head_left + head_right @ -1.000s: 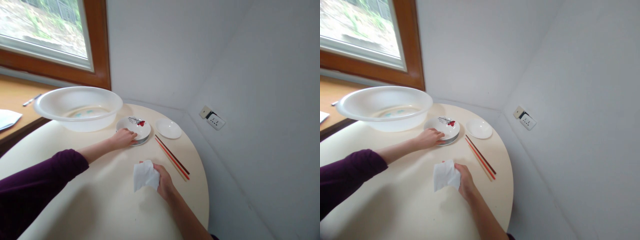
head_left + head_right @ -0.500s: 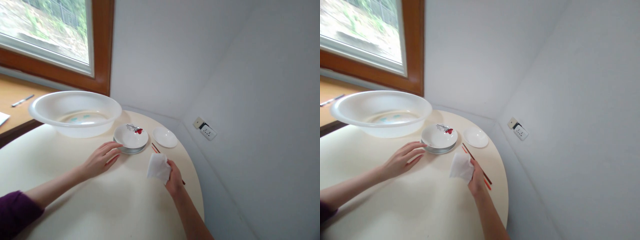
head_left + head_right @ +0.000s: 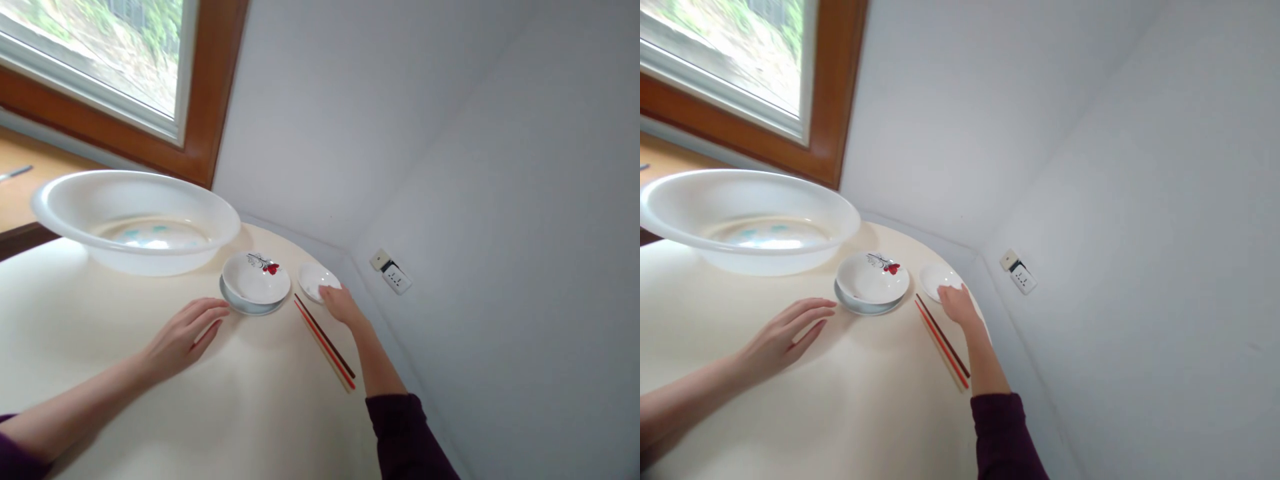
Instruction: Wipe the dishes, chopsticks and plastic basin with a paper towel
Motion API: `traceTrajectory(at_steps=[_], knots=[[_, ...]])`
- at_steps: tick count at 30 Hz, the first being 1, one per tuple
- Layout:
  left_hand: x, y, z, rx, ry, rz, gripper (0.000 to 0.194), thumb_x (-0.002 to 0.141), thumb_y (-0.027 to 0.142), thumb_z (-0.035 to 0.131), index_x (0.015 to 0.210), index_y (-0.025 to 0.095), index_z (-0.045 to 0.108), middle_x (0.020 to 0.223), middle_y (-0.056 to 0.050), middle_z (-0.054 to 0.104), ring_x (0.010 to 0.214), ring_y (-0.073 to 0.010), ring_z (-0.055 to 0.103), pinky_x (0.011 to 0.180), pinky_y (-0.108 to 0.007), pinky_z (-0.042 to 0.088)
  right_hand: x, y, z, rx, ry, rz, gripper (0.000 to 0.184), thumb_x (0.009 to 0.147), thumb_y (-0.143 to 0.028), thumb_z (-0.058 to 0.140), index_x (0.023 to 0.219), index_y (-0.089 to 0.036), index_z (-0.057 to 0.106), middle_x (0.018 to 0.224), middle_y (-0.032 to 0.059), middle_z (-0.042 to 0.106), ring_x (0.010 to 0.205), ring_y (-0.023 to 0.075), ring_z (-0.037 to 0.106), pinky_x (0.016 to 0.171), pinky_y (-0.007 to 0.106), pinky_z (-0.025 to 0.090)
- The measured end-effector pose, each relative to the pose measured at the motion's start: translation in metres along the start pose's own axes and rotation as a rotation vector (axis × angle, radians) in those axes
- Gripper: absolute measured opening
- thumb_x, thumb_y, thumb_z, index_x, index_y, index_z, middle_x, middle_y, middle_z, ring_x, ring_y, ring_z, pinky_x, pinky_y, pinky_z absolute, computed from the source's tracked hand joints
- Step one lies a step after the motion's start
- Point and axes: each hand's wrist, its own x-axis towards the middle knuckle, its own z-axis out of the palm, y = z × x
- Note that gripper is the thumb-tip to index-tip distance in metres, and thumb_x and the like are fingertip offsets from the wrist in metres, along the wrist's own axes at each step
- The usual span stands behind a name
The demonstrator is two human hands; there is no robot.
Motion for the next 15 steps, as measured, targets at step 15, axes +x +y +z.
traceTrajectory(at_steps=[15], knots=[[-0.005, -0.004, 0.005, -0.002, 0.003, -0.064, 0.025, 0.084, 0.013, 0.045, 0.107, 0.021, 0.053, 0.103, -0.008, 0.064, 0.097, -0.0180, 0.060, 0.083, -0.028, 0.048, 0.005, 0.008, 0.038, -0.210, -0.240, 0.036, 0.063, 0.086, -0.042, 0.048, 0.141, -0.019, 0.028, 0.148, 0.0088, 0.027, 0.138, 0.0199, 0.017, 0.111, 0.038, 0.007]])
